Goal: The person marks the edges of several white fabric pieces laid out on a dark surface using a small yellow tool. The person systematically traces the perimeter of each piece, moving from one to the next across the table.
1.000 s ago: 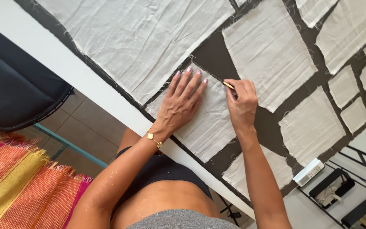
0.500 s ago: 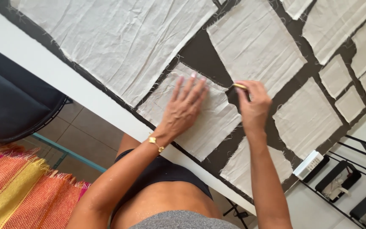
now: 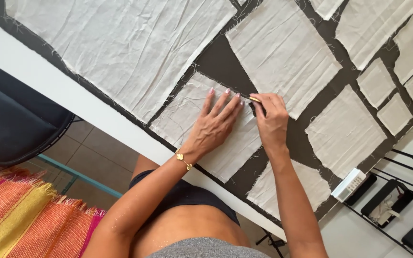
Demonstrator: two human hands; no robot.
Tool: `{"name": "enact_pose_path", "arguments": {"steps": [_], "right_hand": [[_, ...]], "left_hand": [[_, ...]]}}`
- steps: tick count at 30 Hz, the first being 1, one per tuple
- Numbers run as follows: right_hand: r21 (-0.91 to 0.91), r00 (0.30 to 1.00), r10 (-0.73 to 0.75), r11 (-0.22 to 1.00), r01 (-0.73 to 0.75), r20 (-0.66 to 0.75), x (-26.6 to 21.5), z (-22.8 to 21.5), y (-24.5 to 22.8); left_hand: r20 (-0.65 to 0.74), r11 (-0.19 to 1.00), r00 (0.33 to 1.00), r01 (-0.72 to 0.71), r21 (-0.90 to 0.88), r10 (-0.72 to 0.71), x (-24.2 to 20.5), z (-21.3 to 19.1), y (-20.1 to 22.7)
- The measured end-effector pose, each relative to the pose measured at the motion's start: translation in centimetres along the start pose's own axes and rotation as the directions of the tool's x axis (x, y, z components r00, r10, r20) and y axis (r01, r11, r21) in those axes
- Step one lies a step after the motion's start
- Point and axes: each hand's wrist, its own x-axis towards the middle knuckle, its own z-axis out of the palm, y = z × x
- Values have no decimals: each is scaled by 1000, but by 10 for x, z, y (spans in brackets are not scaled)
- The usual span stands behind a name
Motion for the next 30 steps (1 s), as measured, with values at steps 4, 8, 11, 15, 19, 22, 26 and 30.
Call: {"name": "enact_pose_path", "arguments": {"steps": [4,8,11,15,19,22,26,30], "right_hand": [[-2,1000,-11,1000,10,-28,5,2,-3],[-6,999,-46,999,46,-25,6,11,-8],[-7,999,-37,999,37,-1,8,9,-7],[-37,999,-41,998,41,6,3,0,8],[-36,999,-34,999,34,-7,1,-10,-2],[14,989,80,997,-79,-121,-1,-24,-14],[9,974,158,987,-158,-164,-18,-22,0],[-52,972,151,985,-162,-181,-20,-1,8]], "left_hand": [[-7,1000,1000,-6,-1,6,1,1,-2],[-9,1000,1000,-13,26,13,0,1,0],[-9,999,1000,-11,41,12,2,-1,-2],[-9,999,1000,-9,33,9,2,-4,-1],[-14,1000,1000,-12,26,12,1,-3,0],[13,1000,1000,-7,10,7,1,-2,-1],[32,1000,999,-28,7,28,4,-1,5],[57,999,997,-43,17,42,10,1,11]]}}
